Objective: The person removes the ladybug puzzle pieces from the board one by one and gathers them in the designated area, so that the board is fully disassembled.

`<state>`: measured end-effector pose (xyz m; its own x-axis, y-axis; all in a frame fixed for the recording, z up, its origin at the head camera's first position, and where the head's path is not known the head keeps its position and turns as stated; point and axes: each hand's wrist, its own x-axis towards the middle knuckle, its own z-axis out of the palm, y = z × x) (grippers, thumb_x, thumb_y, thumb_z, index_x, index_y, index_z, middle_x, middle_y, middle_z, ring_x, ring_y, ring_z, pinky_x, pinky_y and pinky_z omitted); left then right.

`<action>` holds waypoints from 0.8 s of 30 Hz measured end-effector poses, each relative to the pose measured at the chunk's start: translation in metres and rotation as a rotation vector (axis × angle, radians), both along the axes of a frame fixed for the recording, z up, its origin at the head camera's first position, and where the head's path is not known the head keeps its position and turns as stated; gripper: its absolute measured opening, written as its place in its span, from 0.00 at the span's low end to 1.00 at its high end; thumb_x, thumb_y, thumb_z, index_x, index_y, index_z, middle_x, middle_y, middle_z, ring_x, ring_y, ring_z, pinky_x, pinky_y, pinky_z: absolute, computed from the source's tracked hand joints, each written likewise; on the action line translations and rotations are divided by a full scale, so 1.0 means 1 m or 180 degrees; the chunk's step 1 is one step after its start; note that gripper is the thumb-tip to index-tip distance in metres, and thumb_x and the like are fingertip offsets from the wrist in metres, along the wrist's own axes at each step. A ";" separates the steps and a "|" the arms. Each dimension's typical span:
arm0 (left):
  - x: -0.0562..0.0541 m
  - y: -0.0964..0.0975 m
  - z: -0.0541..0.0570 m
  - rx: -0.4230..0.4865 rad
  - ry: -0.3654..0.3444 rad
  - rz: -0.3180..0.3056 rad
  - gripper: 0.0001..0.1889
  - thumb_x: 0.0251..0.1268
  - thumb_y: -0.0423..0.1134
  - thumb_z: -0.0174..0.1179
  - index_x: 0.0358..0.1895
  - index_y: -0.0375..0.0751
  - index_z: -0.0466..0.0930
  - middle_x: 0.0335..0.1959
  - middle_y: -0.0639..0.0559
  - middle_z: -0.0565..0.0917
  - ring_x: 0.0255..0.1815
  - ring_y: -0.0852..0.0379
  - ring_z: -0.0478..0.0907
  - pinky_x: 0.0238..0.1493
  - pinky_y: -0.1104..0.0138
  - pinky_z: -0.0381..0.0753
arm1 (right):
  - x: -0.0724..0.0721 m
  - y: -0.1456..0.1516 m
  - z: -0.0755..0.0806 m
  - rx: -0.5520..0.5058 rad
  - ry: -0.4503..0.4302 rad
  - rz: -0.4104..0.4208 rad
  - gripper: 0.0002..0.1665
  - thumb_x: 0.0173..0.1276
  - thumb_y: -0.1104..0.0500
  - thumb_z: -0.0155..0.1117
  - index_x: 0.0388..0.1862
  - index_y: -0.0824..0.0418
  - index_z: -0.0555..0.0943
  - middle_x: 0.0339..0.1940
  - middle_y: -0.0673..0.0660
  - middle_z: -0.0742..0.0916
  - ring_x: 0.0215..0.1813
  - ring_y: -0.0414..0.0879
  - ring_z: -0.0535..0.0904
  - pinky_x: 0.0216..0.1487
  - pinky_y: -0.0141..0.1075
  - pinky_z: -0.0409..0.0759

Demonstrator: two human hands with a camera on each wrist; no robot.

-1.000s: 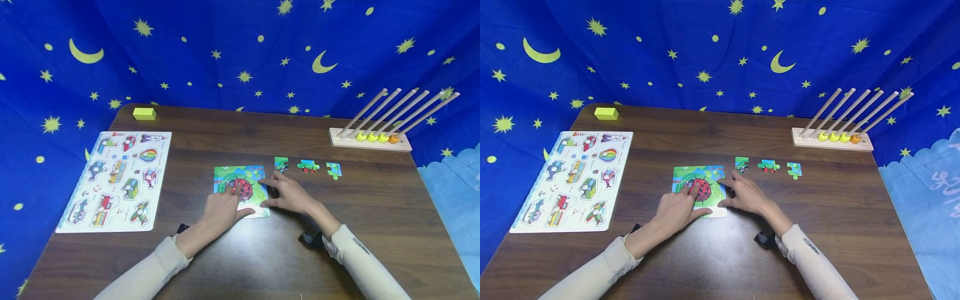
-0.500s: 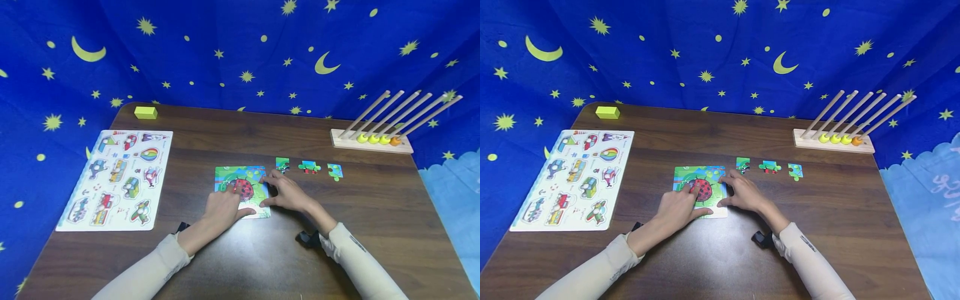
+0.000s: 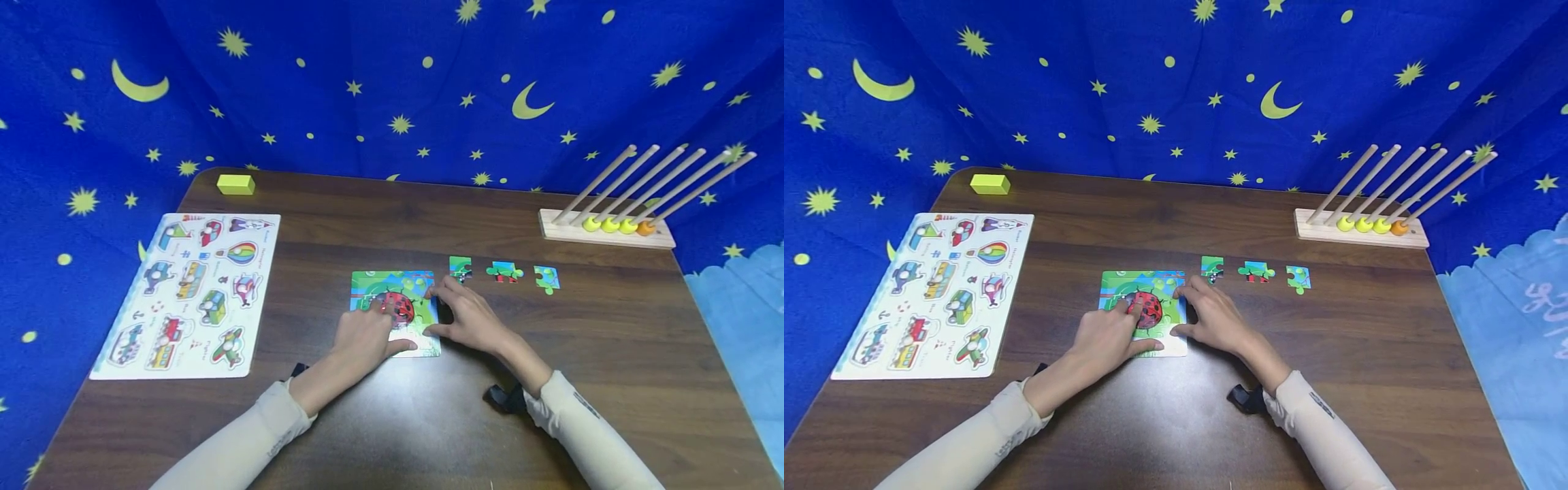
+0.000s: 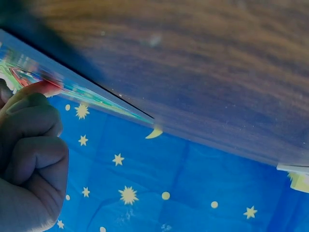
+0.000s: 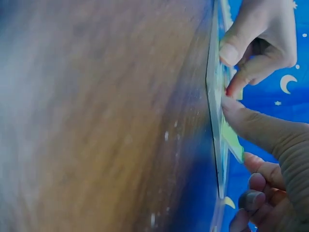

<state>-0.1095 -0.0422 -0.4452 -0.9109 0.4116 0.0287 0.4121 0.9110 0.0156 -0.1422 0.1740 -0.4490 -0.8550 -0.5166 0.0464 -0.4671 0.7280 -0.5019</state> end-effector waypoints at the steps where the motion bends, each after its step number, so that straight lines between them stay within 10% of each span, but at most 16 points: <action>1: 0.000 0.000 0.000 0.0006 0.0001 -0.0005 0.45 0.49 0.78 0.59 0.58 0.43 0.84 0.41 0.47 0.87 0.15 0.56 0.73 0.12 0.66 0.65 | 0.001 0.000 0.000 -0.0001 0.0020 0.0002 0.33 0.50 0.51 0.83 0.53 0.59 0.82 0.39 0.51 0.75 0.36 0.44 0.68 0.38 0.39 0.69; 10: 0.001 -0.001 -0.003 -0.0056 0.0019 -0.0012 0.45 0.50 0.78 0.57 0.58 0.44 0.84 0.47 0.45 0.87 0.19 0.54 0.80 0.11 0.66 0.66 | 0.004 0.002 -0.001 0.0081 0.0359 0.0128 0.32 0.54 0.48 0.80 0.55 0.60 0.82 0.39 0.52 0.76 0.33 0.41 0.66 0.35 0.35 0.67; 24: 0.000 -0.001 -0.003 -0.0139 0.0058 -0.0069 0.45 0.52 0.79 0.55 0.59 0.44 0.83 0.49 0.45 0.87 0.15 0.57 0.74 0.10 0.67 0.64 | -0.007 0.003 -0.003 0.0114 0.0114 0.0185 0.27 0.60 0.47 0.76 0.54 0.60 0.86 0.35 0.51 0.75 0.30 0.41 0.64 0.33 0.34 0.63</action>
<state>-0.1090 -0.0434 -0.4478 -0.9013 0.4323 0.0268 0.4315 0.9015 -0.0318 -0.1490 0.1772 -0.4523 -0.8217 -0.5671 0.0571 -0.5262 0.7163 -0.4583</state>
